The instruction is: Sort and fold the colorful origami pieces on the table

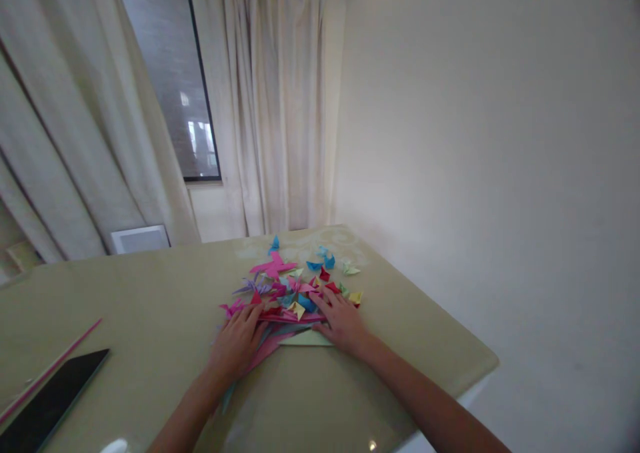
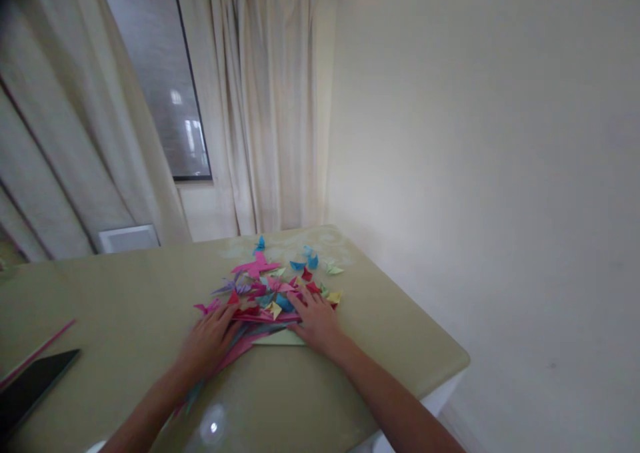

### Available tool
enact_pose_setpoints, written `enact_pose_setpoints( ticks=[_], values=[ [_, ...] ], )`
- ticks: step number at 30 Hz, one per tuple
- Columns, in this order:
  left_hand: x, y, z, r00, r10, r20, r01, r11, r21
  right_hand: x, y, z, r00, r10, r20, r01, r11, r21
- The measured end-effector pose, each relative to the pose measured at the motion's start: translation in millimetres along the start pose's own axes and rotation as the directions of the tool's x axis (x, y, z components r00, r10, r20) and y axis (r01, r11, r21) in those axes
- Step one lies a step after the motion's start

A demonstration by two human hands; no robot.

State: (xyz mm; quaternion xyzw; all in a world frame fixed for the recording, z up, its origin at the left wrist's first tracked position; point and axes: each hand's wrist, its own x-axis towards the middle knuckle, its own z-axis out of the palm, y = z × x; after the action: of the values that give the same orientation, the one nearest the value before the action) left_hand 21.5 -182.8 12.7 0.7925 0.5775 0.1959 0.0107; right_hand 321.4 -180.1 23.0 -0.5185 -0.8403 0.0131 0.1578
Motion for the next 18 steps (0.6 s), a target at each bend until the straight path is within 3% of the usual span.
enact_pose_setpoints(
  ticks=[5, 8, 11, 14, 18],
  values=[
    [-11.9, -20.7, 1.9, 0.964, -0.223, -0.148, 0.232, 0.972, 0.046, 17.6, 17.0, -1.9, 0.989, 0.118, -0.091, -0.123, 0.992, -0.041],
    [-20.0, -24.2, 10.6, 0.955, -0.287, -0.081, 0.289, 0.957, 0.012, 25.7, 32.8, 1.8, 0.964, 0.211, -0.165, -0.227, 0.97, -0.09],
    [-25.6, -14.2, 18.7, 0.978, -0.208, -0.004, 0.208, 0.977, -0.043, 43.1, 52.2, 3.9, 0.926, 0.33, -0.181, -0.354, 0.928, -0.12],
    [-28.9, 2.9, 26.0, 0.996, -0.084, -0.019, 0.08, 0.988, -0.133, 70.8, 70.1, 4.1, 0.894, 0.436, -0.106, -0.443, 0.894, -0.066],
    [-34.6, 21.1, 30.1, 0.986, 0.133, -0.098, -0.152, 0.965, -0.212, 113.8, 77.9, 9.4, 0.91, 0.414, -0.026, -0.412, 0.91, 0.058]
  ],
)
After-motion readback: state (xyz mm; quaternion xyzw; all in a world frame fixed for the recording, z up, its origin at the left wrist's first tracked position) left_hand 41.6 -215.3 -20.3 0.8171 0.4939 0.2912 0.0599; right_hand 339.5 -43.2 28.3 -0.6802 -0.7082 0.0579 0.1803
